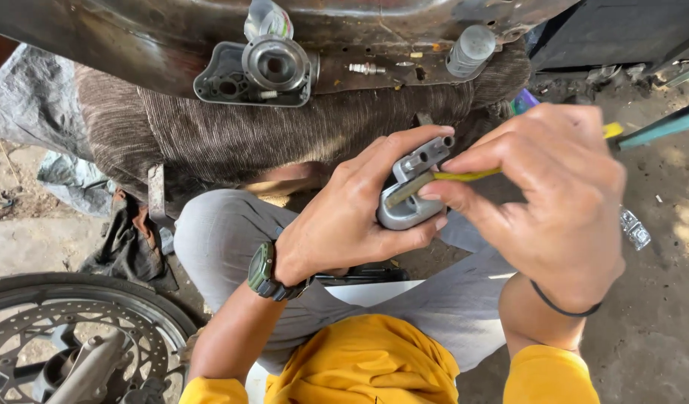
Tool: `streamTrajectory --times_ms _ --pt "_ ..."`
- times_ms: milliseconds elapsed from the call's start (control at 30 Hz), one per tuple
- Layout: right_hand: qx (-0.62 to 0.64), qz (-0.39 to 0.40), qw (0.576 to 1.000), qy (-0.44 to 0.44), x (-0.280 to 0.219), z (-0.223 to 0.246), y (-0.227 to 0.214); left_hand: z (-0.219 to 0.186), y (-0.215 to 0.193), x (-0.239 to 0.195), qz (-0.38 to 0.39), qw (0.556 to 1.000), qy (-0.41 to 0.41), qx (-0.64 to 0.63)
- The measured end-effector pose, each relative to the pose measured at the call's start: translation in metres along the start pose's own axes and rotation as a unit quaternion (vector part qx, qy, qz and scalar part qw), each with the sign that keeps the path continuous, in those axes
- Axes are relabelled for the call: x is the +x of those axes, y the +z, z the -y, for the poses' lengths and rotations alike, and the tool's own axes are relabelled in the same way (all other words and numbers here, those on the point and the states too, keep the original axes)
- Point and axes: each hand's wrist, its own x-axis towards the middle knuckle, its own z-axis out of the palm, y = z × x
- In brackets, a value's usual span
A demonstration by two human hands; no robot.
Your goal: The person holds a metallic mechanical part in their left hand and uses a yellow-handled brush to scrub its surface and openings. The person rotates the part to access different areas while sitting on the ground.
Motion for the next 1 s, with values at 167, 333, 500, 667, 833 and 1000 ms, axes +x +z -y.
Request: streamTrajectory --times_ms 167,333,500,667,833,1000 --pt "0.048 0.070 0.996 0.016 -0.006 -0.001 -0.018 -0.007 -0.004 -0.011 0.019 0.999 0.001 0.028" --pt "0.102 0.146 0.981 0.078 -0.025 -0.003 -0.023 -0.006 -0.001 -0.019 0.059 0.998 0.018 0.026" --pt "0.133 0.165 0.975 0.068 -0.015 0.000 -0.012 -0.001 0.008 -0.028 0.043 0.999 0.024 0.016" --pt "0.089 0.122 0.984 0.098 -0.063 -0.016 -0.010 0.004 0.018 -0.035 0.045 0.999 0.025 0.014" --pt "0.096 0.131 0.982 0.098 -0.097 -0.031 -0.001 0.006 0.032 -0.043 0.019 0.999 0.024 0.021" --pt "0.258 0.147 0.876 0.381 -0.268 -0.153 0.045 0.002 0.053 -0.052 -0.002 0.996 -0.033 0.083"
